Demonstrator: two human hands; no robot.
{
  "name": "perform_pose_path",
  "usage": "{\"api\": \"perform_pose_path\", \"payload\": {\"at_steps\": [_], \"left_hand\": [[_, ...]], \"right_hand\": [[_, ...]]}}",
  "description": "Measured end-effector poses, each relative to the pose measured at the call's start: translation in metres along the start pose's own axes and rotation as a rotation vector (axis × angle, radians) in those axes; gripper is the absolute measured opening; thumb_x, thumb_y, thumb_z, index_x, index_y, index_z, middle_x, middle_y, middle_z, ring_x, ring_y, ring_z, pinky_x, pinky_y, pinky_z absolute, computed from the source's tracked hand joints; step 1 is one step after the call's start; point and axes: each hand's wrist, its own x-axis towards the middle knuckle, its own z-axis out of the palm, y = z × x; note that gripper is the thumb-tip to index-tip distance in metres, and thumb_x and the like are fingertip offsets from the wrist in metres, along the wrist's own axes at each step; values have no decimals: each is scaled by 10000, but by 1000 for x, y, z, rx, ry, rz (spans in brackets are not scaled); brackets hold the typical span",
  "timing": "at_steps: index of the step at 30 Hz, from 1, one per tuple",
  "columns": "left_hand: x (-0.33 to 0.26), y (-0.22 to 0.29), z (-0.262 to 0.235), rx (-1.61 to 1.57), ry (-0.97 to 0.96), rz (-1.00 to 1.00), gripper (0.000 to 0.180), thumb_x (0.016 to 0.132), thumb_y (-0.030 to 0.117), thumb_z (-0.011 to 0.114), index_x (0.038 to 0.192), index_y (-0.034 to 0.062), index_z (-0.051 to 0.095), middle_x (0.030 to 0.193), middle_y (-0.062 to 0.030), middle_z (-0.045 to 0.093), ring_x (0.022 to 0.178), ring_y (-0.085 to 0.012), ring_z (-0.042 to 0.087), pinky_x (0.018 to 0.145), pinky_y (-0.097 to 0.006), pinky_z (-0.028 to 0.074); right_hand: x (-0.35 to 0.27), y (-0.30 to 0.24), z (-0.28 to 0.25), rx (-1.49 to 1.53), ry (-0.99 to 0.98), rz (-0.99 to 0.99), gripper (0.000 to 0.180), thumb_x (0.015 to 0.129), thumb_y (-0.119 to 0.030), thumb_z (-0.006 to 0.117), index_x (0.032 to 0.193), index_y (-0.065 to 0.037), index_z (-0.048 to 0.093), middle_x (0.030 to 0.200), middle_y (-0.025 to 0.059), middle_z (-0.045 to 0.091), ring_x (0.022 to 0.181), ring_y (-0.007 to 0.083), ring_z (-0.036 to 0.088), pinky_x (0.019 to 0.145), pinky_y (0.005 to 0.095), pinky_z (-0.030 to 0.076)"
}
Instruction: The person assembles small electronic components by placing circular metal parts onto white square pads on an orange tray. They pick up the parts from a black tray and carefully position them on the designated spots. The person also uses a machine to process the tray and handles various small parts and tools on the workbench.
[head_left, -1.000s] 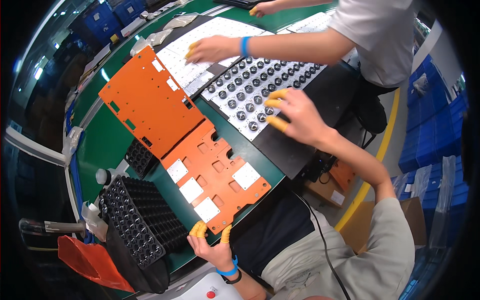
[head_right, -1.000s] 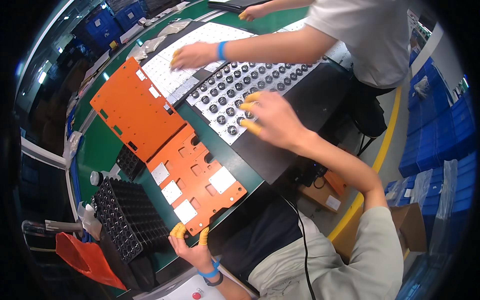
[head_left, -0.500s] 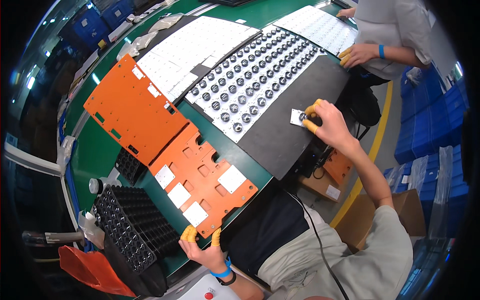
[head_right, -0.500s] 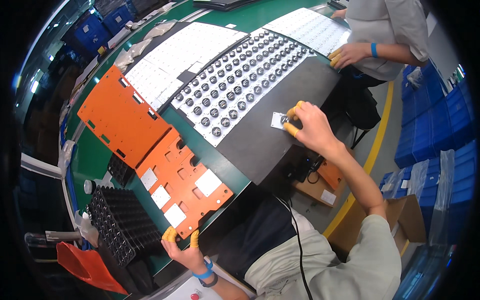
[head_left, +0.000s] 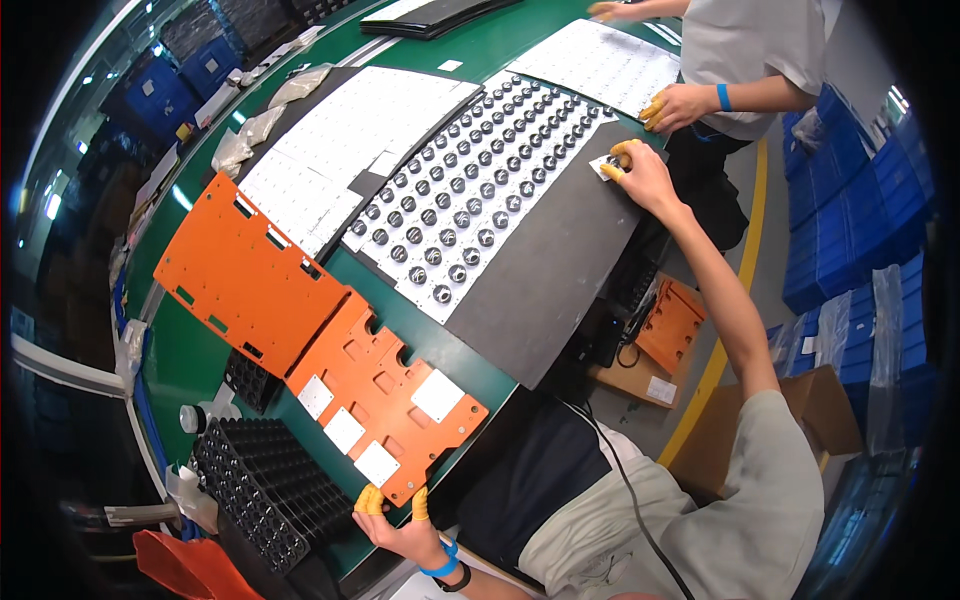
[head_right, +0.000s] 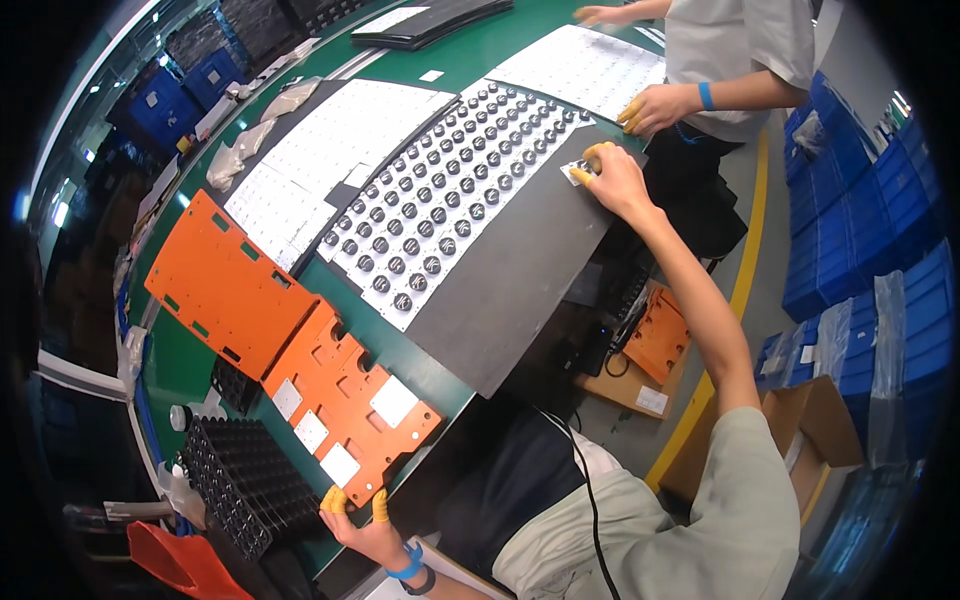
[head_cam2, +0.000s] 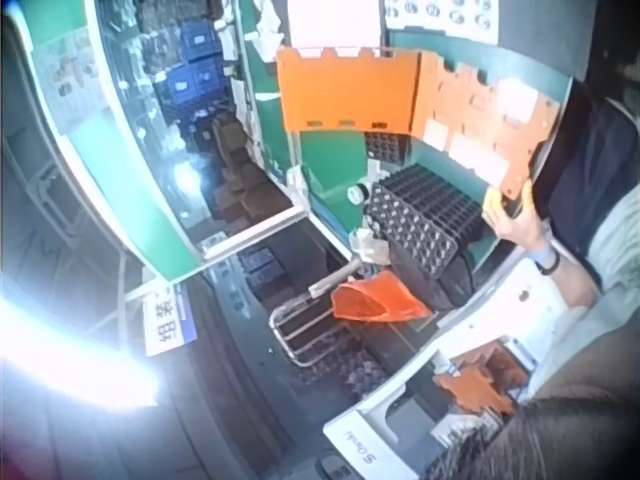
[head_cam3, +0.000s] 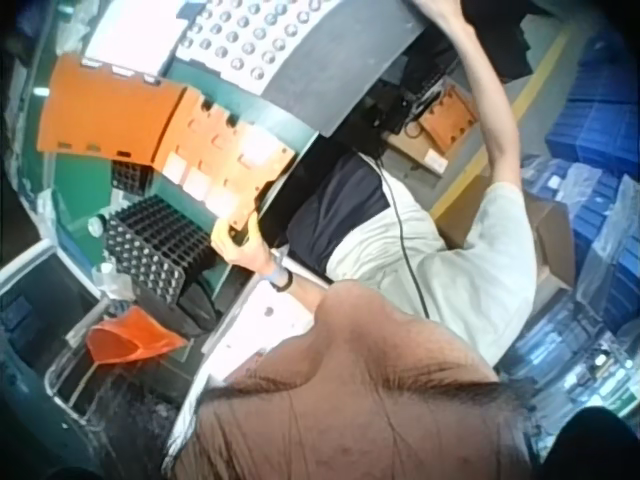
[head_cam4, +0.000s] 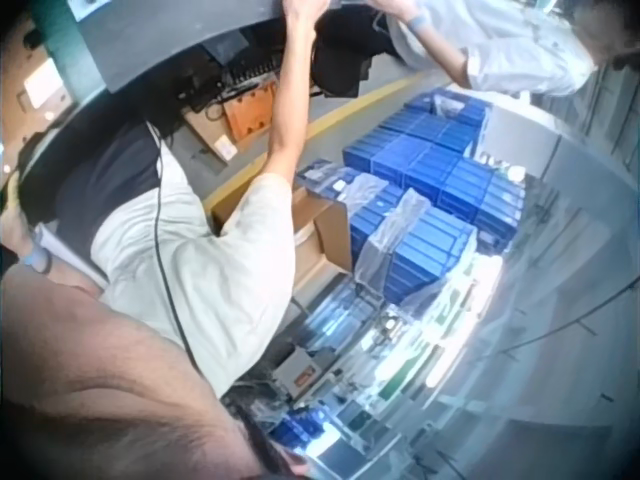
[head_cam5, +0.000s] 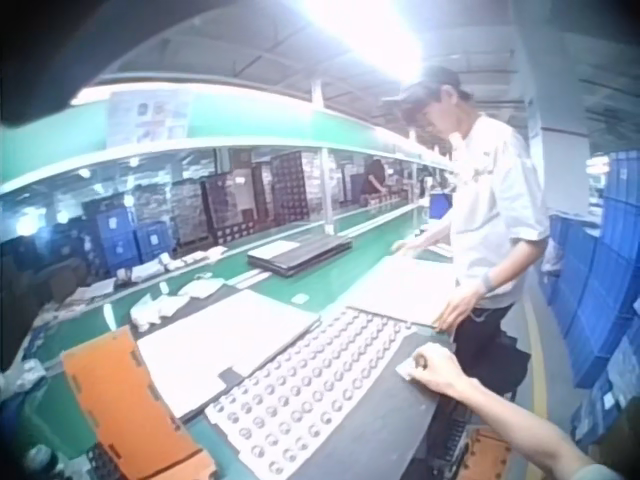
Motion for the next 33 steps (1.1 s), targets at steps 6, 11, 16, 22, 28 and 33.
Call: {"api": "perform_pose_path", "payload": {"at_steps": [6,11,16,22,28,33], "left_hand": [[-1,-1,-3,39,-5,4,700,668,563,841,1009,-20,658,972,-117,618,873,-284,526,653,-362,396],[-2,0,-4,49,-49,4,647,685,480,862,1052,-5,640,1008,-112,594,893,-272,548,690,-351,425],[-1,1,-5,42,-53,-11,680,666,519,858,1046,-3,645,1012,-116,601,929,-285,565,717,-361,446],[0,6,-5,42,-53,-26,687,667,534,851,1037,-8,648,1007,-123,609,963,-305,577,743,-372,457],[0,4,-6,54,-65,-21,684,677,535,846,1038,-13,650,1008,-126,611,965,-311,573,745,-382,454],[0,7,-6,57,-78,-54,684,680,536,845,1040,-14,654,1011,-127,614,972,-312,571,766,-394,453]], "right_hand": [[41,7,11,143,197,235,377,886,-354,691,1083,-32,683,1103,183,658,1051,329,622,911,418,482],[102,67,46,60,287,122,349,907,-284,654,1117,-6,680,1149,230,656,1123,362,605,953,434,463],[127,76,53,88,82,170,300,872,-226,681,1023,31,707,969,236,711,955,382,683,867,447,513],[139,73,51,155,24,158,235,875,-79,652,1080,17,713,1005,199,730,954,293,705,864,371,529],[148,72,55,181,-18,142,237,863,-7,636,1087,30,707,994,188,735,943,257,710,846,340,539],[152,70,56,168,0,117,234,861,4,635,1079,29,713,986,176,740,911,253,715,818,343,544]]}}
